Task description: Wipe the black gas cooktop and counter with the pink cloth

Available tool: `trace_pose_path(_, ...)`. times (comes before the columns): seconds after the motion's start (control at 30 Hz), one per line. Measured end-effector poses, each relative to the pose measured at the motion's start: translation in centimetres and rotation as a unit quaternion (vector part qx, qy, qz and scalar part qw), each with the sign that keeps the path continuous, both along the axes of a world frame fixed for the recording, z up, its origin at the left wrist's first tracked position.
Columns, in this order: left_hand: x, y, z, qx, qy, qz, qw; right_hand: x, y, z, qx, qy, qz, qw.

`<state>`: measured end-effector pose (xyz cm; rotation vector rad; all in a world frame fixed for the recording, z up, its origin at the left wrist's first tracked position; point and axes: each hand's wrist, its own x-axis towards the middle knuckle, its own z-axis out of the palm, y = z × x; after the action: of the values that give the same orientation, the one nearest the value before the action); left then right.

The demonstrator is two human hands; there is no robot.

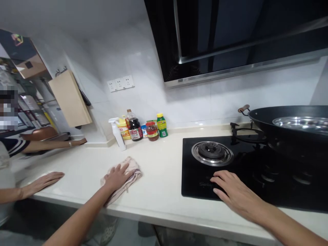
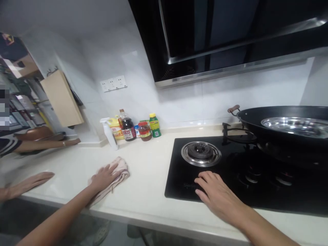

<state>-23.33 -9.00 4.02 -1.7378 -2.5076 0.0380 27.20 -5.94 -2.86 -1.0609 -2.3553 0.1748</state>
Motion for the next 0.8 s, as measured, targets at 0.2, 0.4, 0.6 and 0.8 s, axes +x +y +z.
trace_pose_path(0.2, 2.0, 4.6, 0.6, 0.002, -0.010, 0.061, 0.998, -0.3, -0.3, 0.6, 0.018, -0.009, 0.001, 1.000)
trace_pose_path(0.4, 11.4, 5.4, -1.5, -0.019, -0.027, -0.097, 0.995, 0.0, -0.4, -0.6, 0.051, -0.008, -0.012, 0.999)
trace_pose_path(0.6, 13.4, -3.6, -2.1, -0.050, -0.053, -0.228, 0.971, 0.6, 0.1, -1.9, 0.067, -0.012, -0.020, 0.997)
trace_pose_path(0.8, 7.7, -6.4, -2.4, -0.047, -0.039, -0.159, 0.985, -0.2, 0.7, -0.7, 0.040, -0.042, -0.002, 0.998)
